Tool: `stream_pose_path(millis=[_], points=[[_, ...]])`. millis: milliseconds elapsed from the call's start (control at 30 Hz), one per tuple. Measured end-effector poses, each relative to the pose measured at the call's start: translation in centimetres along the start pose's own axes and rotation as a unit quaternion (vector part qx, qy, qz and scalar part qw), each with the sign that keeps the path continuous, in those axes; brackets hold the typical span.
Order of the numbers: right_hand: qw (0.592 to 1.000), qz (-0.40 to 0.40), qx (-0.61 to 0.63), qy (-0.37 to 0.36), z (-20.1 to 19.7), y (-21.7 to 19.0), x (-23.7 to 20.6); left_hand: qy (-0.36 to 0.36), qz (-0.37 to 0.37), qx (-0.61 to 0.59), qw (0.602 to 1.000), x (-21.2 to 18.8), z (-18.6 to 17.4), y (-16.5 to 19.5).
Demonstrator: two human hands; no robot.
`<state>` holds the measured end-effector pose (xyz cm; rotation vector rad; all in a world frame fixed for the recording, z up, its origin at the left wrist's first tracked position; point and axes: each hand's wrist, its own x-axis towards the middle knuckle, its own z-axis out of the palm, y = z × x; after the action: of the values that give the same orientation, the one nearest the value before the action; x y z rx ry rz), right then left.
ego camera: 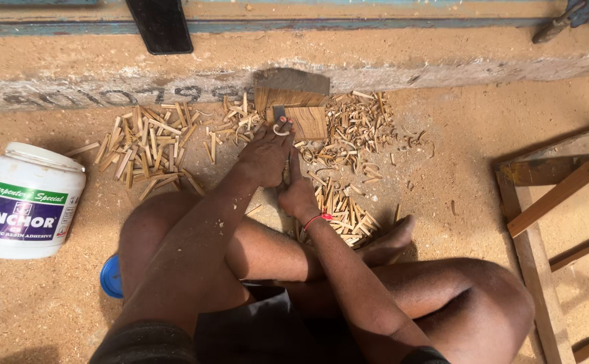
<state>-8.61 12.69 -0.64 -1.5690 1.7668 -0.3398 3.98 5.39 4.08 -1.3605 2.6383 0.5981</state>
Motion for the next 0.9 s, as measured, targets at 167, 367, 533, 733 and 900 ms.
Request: stream_pose_path(millis=[167, 367, 533, 733, 900], points=[[0.98, -0.006, 0.201, 0.004, -3.2, -0.2, -1.8, 0.235, 0.001, -0.136, 0.962, 0.4, 1.5, -1.0], [0.931, 0.04, 0.361, 0.038, -10.9, -0.5, -5.1, 0.253, -0.243, -0.23, 0.908, 1.8, 0.4, -4.4], [0.928, 0.044, 0.368, 0.034, -16.8, 0.4, -9.1, 0.229, -0.235, -0.253, 0.91, 4.6, 1.0, -2.2], [0.942, 0.038, 0.327, 0.073, -18.2, 1.5, -11.9, 0.22, -0.221, -0.236, 0.92, 5.2, 1.3, -2.2], [0.911, 0.055, 0.392, 0.118, -17.7, 2.6, -10.8, 0.257, 0.001, -0.345, 0.903, 2.6, 1.3, -0.1]])
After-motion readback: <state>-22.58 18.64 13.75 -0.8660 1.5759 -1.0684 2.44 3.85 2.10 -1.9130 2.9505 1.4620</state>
